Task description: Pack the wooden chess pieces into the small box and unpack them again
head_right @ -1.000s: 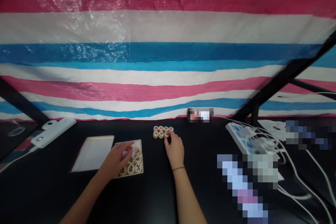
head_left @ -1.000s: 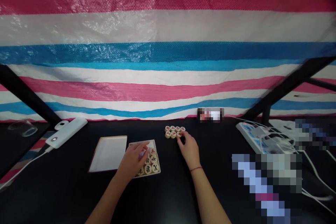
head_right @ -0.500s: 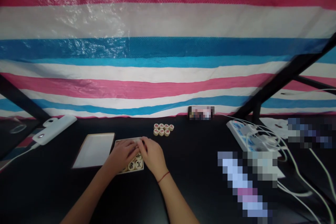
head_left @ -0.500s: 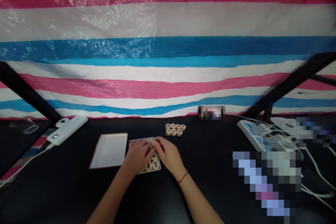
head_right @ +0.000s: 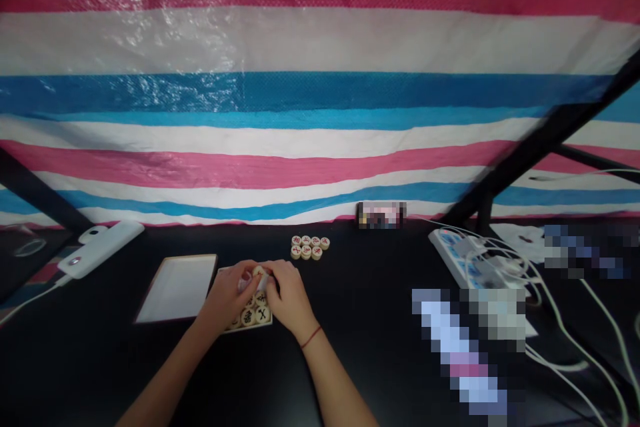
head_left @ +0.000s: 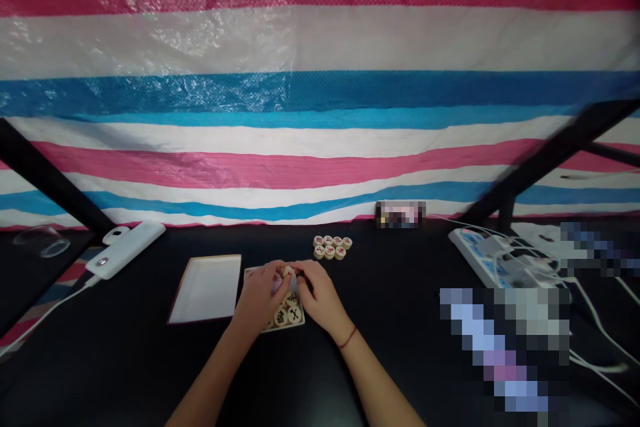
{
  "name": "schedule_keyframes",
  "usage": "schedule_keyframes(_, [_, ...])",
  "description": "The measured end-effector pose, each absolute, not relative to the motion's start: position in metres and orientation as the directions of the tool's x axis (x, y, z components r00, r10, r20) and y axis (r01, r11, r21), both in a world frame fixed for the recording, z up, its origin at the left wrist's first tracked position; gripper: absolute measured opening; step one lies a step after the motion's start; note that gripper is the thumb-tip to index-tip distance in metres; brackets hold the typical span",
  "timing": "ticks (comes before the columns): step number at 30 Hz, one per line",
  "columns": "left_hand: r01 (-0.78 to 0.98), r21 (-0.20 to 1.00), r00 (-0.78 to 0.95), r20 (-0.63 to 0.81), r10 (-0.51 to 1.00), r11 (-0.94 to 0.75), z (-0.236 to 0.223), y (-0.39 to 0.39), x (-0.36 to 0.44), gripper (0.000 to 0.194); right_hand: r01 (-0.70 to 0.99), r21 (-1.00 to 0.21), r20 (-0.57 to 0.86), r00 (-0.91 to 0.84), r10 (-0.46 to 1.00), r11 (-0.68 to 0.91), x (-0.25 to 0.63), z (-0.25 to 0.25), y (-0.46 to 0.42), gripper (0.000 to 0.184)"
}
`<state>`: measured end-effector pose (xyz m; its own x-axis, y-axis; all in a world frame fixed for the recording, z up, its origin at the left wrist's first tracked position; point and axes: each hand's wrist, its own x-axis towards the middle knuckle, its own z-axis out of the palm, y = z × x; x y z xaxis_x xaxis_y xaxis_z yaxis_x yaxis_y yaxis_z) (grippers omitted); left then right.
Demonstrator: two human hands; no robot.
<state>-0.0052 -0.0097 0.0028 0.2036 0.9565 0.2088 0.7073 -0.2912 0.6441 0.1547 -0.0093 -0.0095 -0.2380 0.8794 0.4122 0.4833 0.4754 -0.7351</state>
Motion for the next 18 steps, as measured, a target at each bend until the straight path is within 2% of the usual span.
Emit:
schedule_keyframes(3, [0.554,0.807,0.112,0.173,0.978,-0.206,0.0029,-0.0103,-0.0090,0.033,0.516,-0.687,0.433,-0.274,0.859,0.511,0.1560,-0.0089,-0.0096,0.034])
schedule_keyframes(6, [0.464,0.862,0.141,0.155,0.978,-0.203,0.0031,-0.0121,-0.0106,0.033,0.526,-0.676,0.449,-0.261,0.854,0.516,0.1542,-0.0092,-0.0111,0.030])
schedule_keyframes(10, [0.536,0.792,0.202,0.215,0.955,-0.292,0.0033,-0.0132,-0.0098,0.030,0.532,-0.664,0.491,-0.219,0.843,0.525,0.1529,-0.0105,-0.0123,0.021])
schedule_keyframes(15, [0.627,0.619,0.342,0.326,0.881,-0.473,0.0007,-0.0123,-0.0109,0.031,0.563,-0.635,0.515,-0.202,0.833,0.528,0.1537,-0.0136,-0.0114,0.028])
schedule_keyframes(18, [0.645,0.538,0.363,0.410,0.837,-0.543,-0.0013,-0.0122,-0.0125,0.030,0.562,-0.628,0.520,-0.212,0.827,0.539,0.1518,-0.0140,-0.0122,0.030])
